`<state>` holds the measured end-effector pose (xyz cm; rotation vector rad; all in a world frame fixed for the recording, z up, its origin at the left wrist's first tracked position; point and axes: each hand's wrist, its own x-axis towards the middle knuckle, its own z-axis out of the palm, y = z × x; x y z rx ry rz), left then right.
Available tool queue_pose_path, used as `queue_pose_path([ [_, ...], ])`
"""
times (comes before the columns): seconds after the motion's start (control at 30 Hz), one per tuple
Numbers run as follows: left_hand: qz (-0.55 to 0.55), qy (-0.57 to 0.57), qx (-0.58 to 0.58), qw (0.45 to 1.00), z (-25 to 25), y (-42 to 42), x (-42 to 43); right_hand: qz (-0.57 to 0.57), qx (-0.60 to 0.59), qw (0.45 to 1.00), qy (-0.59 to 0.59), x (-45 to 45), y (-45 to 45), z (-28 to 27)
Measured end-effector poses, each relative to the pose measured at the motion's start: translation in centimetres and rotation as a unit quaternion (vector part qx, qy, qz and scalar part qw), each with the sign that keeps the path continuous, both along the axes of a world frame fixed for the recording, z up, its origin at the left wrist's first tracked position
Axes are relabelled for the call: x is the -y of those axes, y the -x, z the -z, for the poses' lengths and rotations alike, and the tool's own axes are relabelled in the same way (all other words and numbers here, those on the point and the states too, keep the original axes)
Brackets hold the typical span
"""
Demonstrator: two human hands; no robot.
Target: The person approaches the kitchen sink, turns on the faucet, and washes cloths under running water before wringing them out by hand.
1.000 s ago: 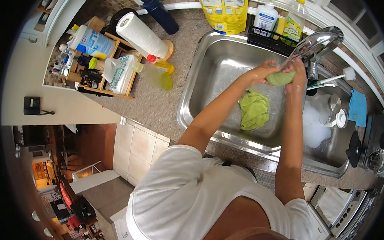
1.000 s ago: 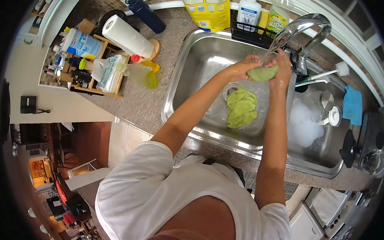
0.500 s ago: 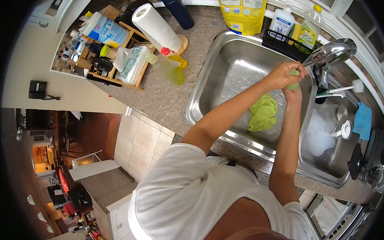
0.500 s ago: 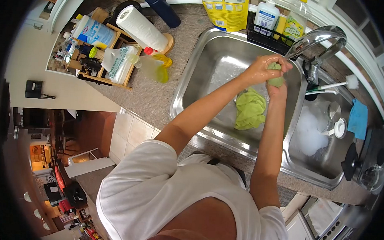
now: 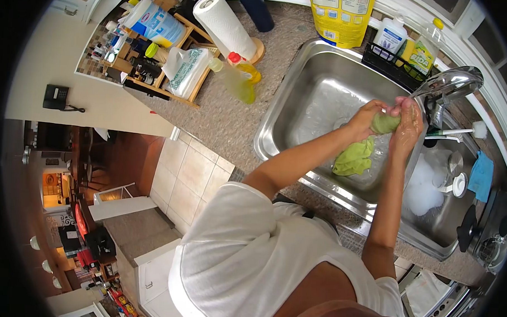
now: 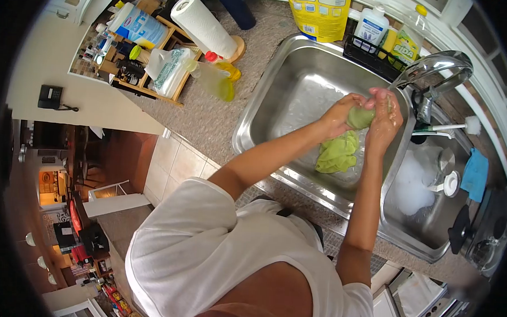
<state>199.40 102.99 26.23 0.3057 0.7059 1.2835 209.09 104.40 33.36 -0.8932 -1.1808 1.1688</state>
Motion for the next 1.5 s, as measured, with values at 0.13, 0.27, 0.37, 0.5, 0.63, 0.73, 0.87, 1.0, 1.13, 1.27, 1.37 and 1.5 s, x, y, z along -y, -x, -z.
queue_pose_path([
  [0.13, 0.200, -0.062, 0.021, 0.978, 4.8, 1.5, -1.9, -0.081, 0.235, 0.966, -0.068, 2.9, 0.1, -1.7],
  [0.27, 0.412, -0.167, -0.050, 0.894, 5.7, 2.7, -2.9, -0.109, 0.262, 0.922, -0.263, 5.6, 0.9, -0.3],
  [0.37, 0.496, -0.415, -0.221, 0.730, 4.4, 1.4, -3.9, -0.120, 0.349, 0.822, -0.433, 7.3, 1.8, -0.4],
  [0.5, 0.588, -0.213, -0.315, 0.714, 0.9, 0.2, -1.9, -0.189, 0.402, 0.801, -0.401, 9.3, 2.8, 1.9],
  [0.63, 0.588, -0.258, -0.398, 0.655, 1.1, -0.8, -1.3, -0.208, 0.449, 0.769, -0.406, 9.5, 3.7, 4.8],
  [0.73, 0.562, -0.289, -0.511, 0.582, 1.1, -1.1, -0.4, -0.272, 0.547, 0.704, -0.363, 9.5, 3.6, 6.5],
  [0.87, 0.512, -0.324, -0.609, 0.512, 3.7, -1.2, 1.0, -0.266, 0.542, 0.713, -0.357, 9.6, 4.4, 9.9],
  [1.0, 0.431, -0.367, -0.674, 0.474, 6.9, -1.1, 2.2, -0.270, 0.552, 0.739, -0.276, 10.4, 5.2, 14.7],
  [1.13, 0.364, -0.355, -0.712, 0.485, 8.5, -0.7, 2.9, -0.316, 0.450, 0.826, -0.125, 10.9, 5.9, 18.7],
  [1.27, 0.349, -0.244, -0.722, 0.546, 6.6, 0.4, 4.5, -0.343, 0.494, 0.782, -0.163, 11.2, 7.7, 20.9],
  [1.37, 0.328, -0.221, -0.740, 0.544, 8.7, 1.1, 4.8, -0.369, 0.622, 0.650, -0.234, 10.9, 9.8, 17.7],
  [1.5, 0.339, -0.205, -0.761, 0.514, 9.1, 2.3, 4.7, -0.320, 0.636, 0.615, -0.339, 10.9, 11.1, 18.0],
])
